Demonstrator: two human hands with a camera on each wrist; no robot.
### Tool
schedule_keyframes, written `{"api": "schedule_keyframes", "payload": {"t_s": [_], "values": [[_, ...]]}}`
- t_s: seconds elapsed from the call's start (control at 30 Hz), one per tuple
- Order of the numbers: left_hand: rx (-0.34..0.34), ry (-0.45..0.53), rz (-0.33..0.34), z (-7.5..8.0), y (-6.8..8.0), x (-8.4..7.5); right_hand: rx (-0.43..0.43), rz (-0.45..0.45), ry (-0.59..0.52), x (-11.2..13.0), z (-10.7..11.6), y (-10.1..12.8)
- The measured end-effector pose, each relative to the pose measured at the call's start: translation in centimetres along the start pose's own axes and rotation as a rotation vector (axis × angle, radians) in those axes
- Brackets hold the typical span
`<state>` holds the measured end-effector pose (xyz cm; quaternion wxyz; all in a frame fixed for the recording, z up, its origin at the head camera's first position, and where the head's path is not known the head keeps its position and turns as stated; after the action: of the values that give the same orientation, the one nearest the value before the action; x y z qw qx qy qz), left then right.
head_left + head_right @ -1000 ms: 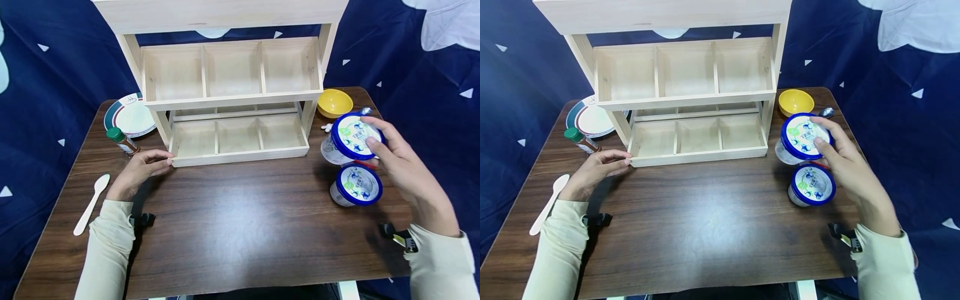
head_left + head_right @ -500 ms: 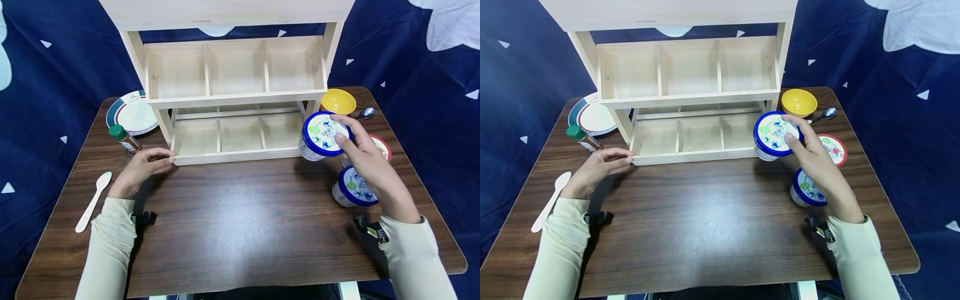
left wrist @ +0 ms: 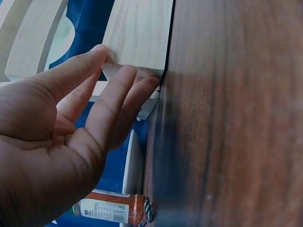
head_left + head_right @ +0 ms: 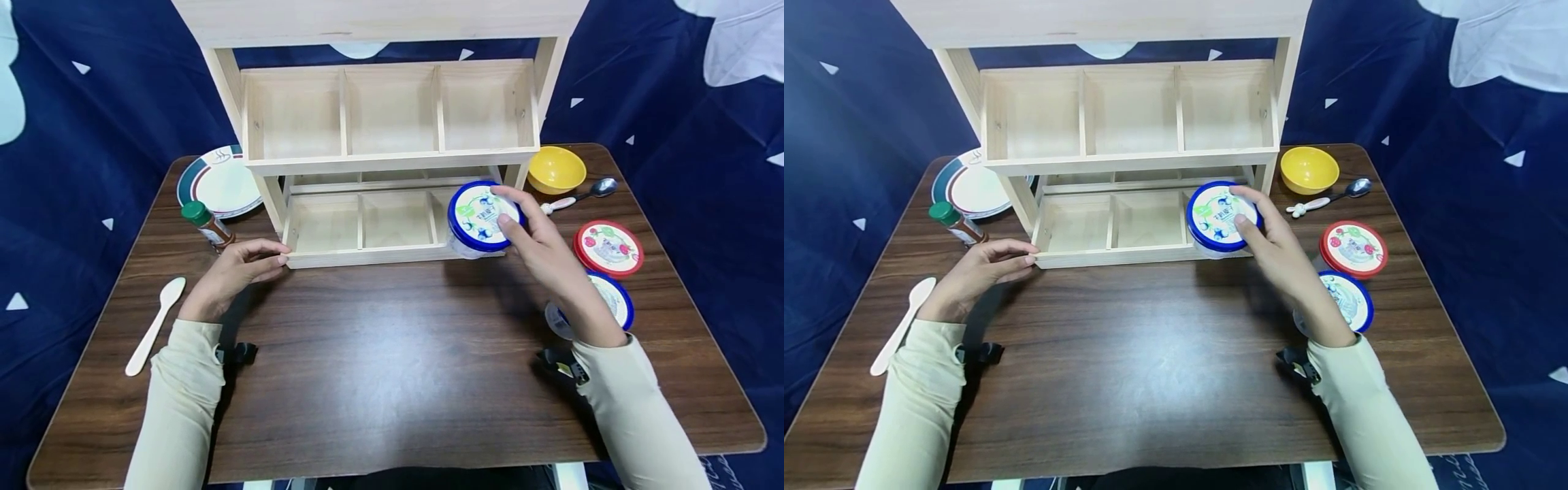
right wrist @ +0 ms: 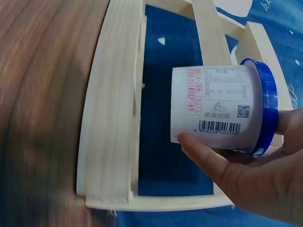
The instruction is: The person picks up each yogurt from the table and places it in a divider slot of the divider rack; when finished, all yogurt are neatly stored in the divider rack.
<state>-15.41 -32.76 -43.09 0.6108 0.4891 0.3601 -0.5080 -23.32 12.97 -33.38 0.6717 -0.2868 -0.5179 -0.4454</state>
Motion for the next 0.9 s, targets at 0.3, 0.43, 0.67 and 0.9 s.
{"api": "schedule_keyframes", "payload": {"t_s": [0.3, 0.43, 0.67, 0.9], "values": [[0.0, -0.008, 0.002, 0.0, 0.2, -0.3, 0.048, 0.05, -0.029, -0.1, -3.0, -2.1], [-0.008, -0.003, -0.002, 0.0, 0.2, -0.2, 0.054, 0.06, -0.028, -0.1, -4.1, -2.7], [0.0, 0.01, -0.008, -0.2, 0.3, 0.0, 0.065, 0.074, -0.072, -0.1, -5.3, -3.5], [0.003, 0.047, -0.051, -0.2, 0.4, -0.3, 0.061, 0.074, -0.091, 0.3, -6.2, -4.2]]}}
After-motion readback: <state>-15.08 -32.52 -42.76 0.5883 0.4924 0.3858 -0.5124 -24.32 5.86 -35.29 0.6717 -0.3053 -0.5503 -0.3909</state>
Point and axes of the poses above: each hand's wrist, its own y-axis away from the middle knuckle, its own z-axis out of the back of the hand, x = y × z, the point moved 8 cm from there along -y, towards the middle knuckle, and after that the axes turned 4 degrees about -z, right-handed, at the moved point
